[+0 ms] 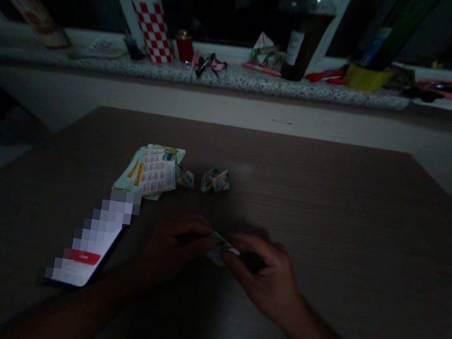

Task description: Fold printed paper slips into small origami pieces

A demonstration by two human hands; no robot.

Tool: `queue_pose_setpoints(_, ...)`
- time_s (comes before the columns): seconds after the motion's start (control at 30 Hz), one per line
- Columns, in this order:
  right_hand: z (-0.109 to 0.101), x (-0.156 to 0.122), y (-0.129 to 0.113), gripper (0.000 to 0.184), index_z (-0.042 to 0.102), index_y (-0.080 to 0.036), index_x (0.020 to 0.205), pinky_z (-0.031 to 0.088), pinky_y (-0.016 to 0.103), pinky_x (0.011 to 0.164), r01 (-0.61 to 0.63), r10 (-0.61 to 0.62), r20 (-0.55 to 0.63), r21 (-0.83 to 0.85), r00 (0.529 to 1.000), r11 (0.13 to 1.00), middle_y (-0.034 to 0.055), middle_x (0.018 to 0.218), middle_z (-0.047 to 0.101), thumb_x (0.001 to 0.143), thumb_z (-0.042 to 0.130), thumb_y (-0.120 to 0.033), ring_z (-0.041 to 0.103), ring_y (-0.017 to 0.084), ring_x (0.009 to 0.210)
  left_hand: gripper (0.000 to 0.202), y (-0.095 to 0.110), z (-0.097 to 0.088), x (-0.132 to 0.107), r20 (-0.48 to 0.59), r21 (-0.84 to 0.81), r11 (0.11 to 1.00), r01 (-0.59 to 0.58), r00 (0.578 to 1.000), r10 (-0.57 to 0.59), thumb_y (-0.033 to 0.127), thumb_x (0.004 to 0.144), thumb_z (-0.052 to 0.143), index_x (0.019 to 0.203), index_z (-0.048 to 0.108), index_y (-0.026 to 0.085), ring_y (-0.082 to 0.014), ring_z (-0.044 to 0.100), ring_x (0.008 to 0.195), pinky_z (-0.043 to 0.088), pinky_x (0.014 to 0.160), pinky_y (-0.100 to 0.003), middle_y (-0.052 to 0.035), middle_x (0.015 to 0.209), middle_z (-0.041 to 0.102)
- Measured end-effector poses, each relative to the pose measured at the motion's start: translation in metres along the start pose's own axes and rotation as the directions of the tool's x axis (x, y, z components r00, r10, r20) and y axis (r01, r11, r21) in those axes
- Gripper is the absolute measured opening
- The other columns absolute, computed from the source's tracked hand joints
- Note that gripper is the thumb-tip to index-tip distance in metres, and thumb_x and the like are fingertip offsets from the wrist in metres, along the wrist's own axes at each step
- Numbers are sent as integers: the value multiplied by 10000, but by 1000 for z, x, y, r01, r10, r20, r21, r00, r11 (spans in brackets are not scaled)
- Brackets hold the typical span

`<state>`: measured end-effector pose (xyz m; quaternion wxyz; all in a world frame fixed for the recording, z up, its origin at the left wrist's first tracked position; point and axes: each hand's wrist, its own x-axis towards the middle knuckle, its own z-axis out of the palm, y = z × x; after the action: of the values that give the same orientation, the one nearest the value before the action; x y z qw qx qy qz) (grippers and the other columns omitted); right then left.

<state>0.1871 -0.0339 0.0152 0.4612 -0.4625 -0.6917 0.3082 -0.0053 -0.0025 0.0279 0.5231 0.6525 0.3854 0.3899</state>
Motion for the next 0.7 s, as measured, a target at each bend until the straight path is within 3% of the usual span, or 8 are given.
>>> queue_pose_setpoints(0.17,1,0,2,81,740,-210,848,570,232,540,-40,40,28,-5,999,999,14,719,761,814,668,-230,699,158,586,65,-3,0,0,-11,-52,998,30,999,-31,215,782,698,753,707,157,-123,578,683,426,626,-218,-13,731,642)
queue_pose_setpoints(0.4,0,-1,1,93,741,-204,840,552,235,503,-1,2,34,-14,999,1000,12,688,751,826,650,-212,688,156,558,107,-5,2,0,8,-171,981,91,996,-91,226,759,717,707,686,138,-104,541,638,403,588,-211,-2,687,606)
queue_pose_setpoints(0.57,-4,2,-2,87,746,-196,812,558,221,529,-1,-2,57,42,998,999,14,697,759,813,659,-186,696,153,572,146,-5,0,0,105,-246,950,192,980,-171,249,747,724,857,713,155,-121,566,684,422,616,-221,-12,760,635)
queue_pose_setpoints(0.7,-4,1,-1,92,746,-201,826,563,220,558,-16,8,102,76,995,997,16,727,765,819,655,-185,705,154,606,136,-5,-1,1,130,-192,975,110,988,-86,275,786,686,814,726,148,-125,552,695,414,624,-226,-26,773,617)
